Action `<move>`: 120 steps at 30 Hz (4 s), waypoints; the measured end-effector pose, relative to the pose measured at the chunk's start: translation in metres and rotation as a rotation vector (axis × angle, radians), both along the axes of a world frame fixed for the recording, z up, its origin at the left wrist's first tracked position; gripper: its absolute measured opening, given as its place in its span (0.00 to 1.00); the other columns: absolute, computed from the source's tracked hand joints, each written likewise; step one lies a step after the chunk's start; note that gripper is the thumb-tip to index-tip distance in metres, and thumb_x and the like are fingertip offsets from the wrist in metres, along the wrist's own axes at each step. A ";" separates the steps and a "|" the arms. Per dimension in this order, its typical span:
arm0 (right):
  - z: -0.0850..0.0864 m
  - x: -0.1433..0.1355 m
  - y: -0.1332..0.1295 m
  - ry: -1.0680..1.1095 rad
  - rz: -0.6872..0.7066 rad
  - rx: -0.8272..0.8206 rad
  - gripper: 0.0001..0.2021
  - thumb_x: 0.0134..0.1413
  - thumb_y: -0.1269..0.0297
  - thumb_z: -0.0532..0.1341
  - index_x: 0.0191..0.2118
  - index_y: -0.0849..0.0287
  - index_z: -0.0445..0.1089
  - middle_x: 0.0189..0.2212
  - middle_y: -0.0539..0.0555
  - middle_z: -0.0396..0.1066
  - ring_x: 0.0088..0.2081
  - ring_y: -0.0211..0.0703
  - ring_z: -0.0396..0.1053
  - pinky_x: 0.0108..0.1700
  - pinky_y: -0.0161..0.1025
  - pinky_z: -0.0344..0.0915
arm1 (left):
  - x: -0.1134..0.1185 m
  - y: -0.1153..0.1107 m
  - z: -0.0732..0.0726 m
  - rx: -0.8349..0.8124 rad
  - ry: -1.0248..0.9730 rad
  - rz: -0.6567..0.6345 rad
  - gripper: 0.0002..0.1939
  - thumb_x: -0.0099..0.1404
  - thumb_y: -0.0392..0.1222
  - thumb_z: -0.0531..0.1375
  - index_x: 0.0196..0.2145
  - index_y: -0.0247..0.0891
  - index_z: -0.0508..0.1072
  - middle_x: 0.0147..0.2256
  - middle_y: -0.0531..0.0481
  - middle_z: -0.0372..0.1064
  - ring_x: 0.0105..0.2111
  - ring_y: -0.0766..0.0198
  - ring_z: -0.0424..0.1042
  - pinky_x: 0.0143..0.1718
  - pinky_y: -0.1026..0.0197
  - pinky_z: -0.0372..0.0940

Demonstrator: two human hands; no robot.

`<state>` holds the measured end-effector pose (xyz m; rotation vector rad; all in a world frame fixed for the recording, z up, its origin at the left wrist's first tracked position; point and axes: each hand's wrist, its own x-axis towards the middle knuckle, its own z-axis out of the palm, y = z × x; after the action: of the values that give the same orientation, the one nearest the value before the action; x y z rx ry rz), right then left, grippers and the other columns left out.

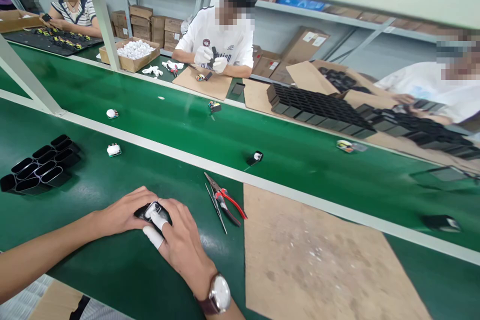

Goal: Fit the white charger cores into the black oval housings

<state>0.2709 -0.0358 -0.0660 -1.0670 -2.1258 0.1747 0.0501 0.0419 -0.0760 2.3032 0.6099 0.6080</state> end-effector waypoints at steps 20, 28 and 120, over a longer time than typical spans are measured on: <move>-0.003 0.006 0.002 0.058 0.039 -0.201 0.19 0.71 0.68 0.59 0.64 0.53 0.66 0.54 0.60 0.74 0.51 0.50 0.76 0.49 0.48 0.78 | -0.010 0.000 0.001 0.185 -0.217 -0.071 0.09 0.74 0.31 0.61 0.48 0.40 0.75 0.52 0.39 0.76 0.47 0.58 0.80 0.45 0.58 0.77; -0.012 0.017 0.008 0.427 -0.010 -0.322 0.20 0.74 0.67 0.55 0.67 0.51 0.64 0.52 0.58 0.75 0.46 0.43 0.79 0.48 0.41 0.79 | -0.005 -0.002 0.007 0.167 -0.216 -0.045 0.09 0.71 0.32 0.65 0.46 0.39 0.73 0.48 0.39 0.78 0.48 0.56 0.80 0.47 0.56 0.77; -0.018 0.016 0.010 -0.018 -0.172 -0.105 0.19 0.64 0.77 0.55 0.58 0.60 0.64 0.56 0.64 0.70 0.55 0.57 0.68 0.55 0.58 0.73 | 0.010 0.025 0.038 0.228 0.096 0.213 0.09 0.72 0.44 0.62 0.34 0.40 0.71 0.45 0.43 0.77 0.44 0.57 0.78 0.47 0.54 0.73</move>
<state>0.2866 -0.0259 -0.0844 -1.3113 -2.0469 0.1970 0.0606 0.0668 -0.0377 2.5102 0.8793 0.6999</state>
